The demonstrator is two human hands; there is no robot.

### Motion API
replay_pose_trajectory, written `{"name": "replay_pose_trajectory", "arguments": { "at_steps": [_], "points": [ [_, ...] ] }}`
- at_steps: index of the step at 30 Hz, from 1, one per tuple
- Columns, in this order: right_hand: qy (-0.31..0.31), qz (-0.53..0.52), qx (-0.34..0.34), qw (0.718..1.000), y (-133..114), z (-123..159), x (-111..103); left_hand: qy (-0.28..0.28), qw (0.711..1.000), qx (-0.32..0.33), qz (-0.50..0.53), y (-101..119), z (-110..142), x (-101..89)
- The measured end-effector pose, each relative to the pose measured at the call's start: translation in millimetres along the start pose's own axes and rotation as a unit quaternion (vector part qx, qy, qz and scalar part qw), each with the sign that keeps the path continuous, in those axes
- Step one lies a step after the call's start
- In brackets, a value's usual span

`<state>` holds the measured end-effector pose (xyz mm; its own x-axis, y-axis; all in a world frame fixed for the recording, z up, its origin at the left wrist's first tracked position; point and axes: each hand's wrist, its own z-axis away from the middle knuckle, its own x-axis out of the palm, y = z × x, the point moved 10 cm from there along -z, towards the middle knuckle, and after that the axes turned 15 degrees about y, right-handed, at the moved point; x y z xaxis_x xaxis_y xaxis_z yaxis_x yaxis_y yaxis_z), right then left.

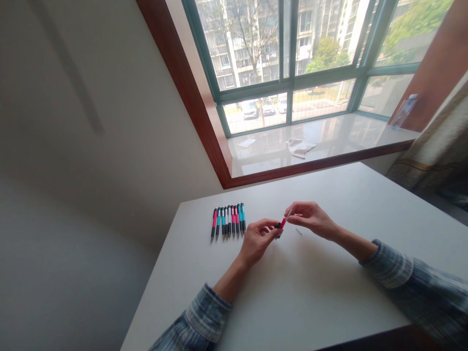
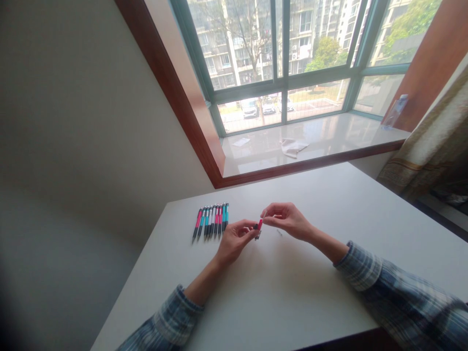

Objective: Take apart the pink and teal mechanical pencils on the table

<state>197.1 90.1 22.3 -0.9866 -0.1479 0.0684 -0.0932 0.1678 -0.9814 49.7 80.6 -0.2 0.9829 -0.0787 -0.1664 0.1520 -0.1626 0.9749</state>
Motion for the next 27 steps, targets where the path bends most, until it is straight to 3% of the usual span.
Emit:
{"name": "replay_pose_trajectory", "arguments": {
  "at_steps": [6, 9, 11, 14, 18, 22, 27],
  "points": [
    [-0.022, 0.024, -0.018, 0.999, -2.2, 0.6, 4.9, 0.004, 1.000, -0.006, 0.010, -2.4, -1.0, 0.2],
    [-0.033, 0.112, -0.057, 0.992, -4.9, -2.0, 2.1, 0.013, 0.999, -0.014, 0.033, -3.2, -3.2, -1.5],
    [-0.036, 0.219, -0.099, 0.970, -5.7, -4.9, -3.4, 0.026, 0.998, -0.016, 0.048, -3.0, -5.2, -4.5],
    [-0.029, 0.380, -0.145, 0.913, -4.4, -10.0, -17.1, 0.043, 0.997, -0.023, 0.064, -4.9, -7.3, -9.7],
    [-0.035, 0.489, -0.141, 0.860, 1.4, -13.7, -31.8, 0.049, 0.996, -0.033, 0.072, -11.1, -8.1, -13.3],
    [-0.102, 0.469, -0.119, 0.869, 10.8, -8.6, -25.3, 0.051, 0.996, -0.038, 0.070, -14.9, -8.6, -14.2],
    [-0.123, 0.415, -0.120, 0.893, 10.1, -5.8, -16.9, 0.056, 0.995, -0.039, 0.071, -14.1, -9.4, -15.0]
  ]
}}
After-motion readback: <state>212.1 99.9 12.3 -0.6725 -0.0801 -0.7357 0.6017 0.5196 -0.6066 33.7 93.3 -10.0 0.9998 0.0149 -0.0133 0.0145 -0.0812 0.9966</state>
